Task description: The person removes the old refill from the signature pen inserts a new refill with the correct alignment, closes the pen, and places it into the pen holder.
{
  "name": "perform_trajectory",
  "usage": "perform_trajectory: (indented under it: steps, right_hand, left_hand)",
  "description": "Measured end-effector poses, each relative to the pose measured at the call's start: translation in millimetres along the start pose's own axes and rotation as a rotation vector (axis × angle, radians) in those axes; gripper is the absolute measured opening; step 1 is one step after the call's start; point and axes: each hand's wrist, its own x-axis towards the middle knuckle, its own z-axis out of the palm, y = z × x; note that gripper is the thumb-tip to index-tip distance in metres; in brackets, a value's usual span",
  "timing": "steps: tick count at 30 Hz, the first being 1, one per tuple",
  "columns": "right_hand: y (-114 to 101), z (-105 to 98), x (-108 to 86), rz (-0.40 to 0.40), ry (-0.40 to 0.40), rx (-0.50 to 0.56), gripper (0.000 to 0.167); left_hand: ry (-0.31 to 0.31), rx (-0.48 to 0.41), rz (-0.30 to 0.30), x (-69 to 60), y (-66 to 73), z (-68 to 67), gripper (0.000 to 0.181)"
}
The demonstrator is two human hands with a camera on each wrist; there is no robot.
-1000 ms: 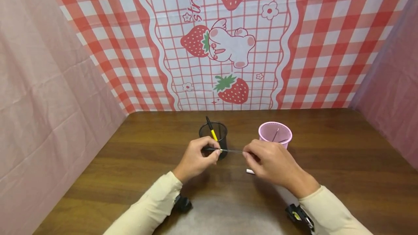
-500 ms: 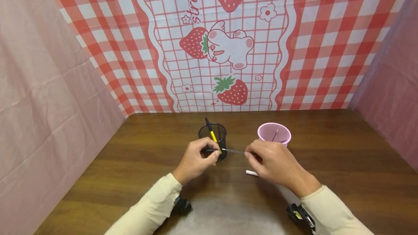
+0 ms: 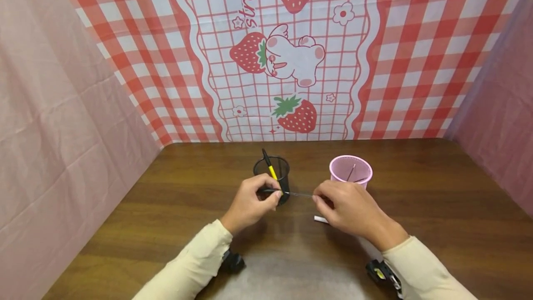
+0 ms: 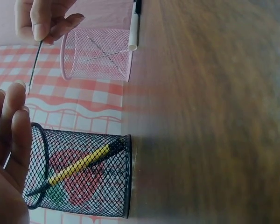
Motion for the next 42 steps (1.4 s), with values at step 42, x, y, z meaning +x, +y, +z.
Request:
perform_trajectory:
  steps: [42]
  right_hand:
    - [1.3,5.1,-6.7,0.155,-0.281,-0.051,0.018]
  left_hand:
    - [-0.015,0.006,0.012,0.0,-1.4,-0.3,0.007]
